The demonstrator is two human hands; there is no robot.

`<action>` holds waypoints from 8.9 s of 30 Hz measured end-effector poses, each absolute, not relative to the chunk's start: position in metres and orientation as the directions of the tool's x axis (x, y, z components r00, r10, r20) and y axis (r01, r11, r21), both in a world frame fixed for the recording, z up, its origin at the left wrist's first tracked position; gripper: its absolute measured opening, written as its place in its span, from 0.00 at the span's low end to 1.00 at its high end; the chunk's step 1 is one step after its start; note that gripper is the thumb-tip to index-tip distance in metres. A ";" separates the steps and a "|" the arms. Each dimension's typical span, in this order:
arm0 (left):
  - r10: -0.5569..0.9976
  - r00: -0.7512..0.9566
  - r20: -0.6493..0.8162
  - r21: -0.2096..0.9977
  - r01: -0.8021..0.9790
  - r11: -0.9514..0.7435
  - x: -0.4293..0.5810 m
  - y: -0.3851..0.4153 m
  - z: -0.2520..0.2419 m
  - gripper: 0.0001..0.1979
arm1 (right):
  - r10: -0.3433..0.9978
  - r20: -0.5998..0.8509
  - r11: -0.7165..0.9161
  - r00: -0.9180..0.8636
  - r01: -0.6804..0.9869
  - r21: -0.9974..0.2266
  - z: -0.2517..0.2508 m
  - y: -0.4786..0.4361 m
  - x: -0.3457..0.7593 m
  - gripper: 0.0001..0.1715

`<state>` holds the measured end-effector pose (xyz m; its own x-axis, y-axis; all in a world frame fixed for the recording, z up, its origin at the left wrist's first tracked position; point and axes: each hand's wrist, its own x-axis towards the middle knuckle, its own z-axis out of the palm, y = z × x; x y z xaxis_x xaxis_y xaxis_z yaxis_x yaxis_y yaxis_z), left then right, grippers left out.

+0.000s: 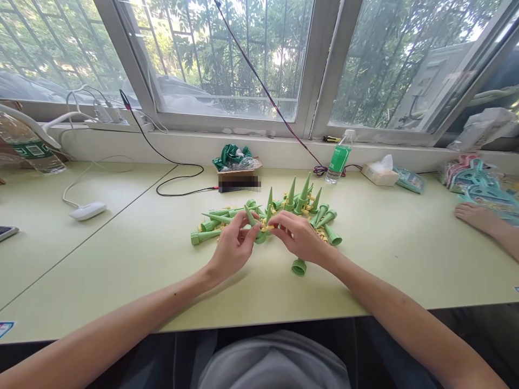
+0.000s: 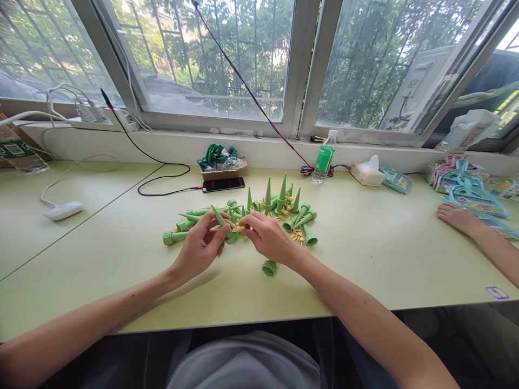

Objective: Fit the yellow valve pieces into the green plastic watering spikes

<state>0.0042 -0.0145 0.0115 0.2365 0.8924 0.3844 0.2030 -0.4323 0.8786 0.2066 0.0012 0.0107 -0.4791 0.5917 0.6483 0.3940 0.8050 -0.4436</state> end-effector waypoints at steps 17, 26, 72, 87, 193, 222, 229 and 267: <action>0.873 0.247 0.420 0.858 0.204 -0.471 0.006 -0.015 0.009 0.09 | 0.633 0.615 0.773 -0.470 0.429 -0.467 0.008 0.003 0.207 0.12; 0.869 0.261 0.421 0.850 0.221 -0.479 0.006 -0.016 0.009 0.10 | 0.691 0.561 0.722 -0.456 0.469 -0.508 0.011 -0.001 0.206 0.15; 0.867 0.263 0.423 0.840 0.245 -0.484 0.006 -0.016 0.008 0.10 | 0.706 0.550 0.708 -0.447 0.472 -0.525 0.013 -0.003 0.207 0.11; 0.866 0.274 0.419 0.839 0.249 -0.485 0.005 -0.015 0.006 0.09 | 0.677 0.548 0.735 -0.491 0.485 -0.473 0.015 -0.003 0.206 0.16; 0.848 0.321 0.422 0.847 0.196 -0.495 0.005 -0.017 0.009 0.08 | 0.689 0.487 0.725 -0.537 0.504 -0.470 0.011 -0.003 0.208 0.18; 0.877 0.308 0.368 0.887 0.168 -0.431 0.006 -0.016 0.012 0.10 | 0.682 0.521 0.732 -0.514 0.478 -0.486 0.012 -0.003 0.207 0.12; 0.844 0.316 0.433 0.836 0.210 -0.507 0.005 -0.016 0.008 0.09 | 0.687 0.497 0.726 -0.530 0.486 -0.487 0.013 -0.004 0.209 0.13; 0.749 0.350 0.562 0.652 0.370 -0.662 0.004 -0.015 0.007 0.07 | 0.717 0.436 0.697 -0.544 0.543 -0.469 0.014 -0.001 0.209 0.23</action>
<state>0.0043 -0.0148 0.0073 0.3499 0.7495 0.5621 0.3704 -0.6618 0.6518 0.2094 -0.0006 0.0144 -0.5438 0.7170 0.4362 0.5428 0.6969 -0.4687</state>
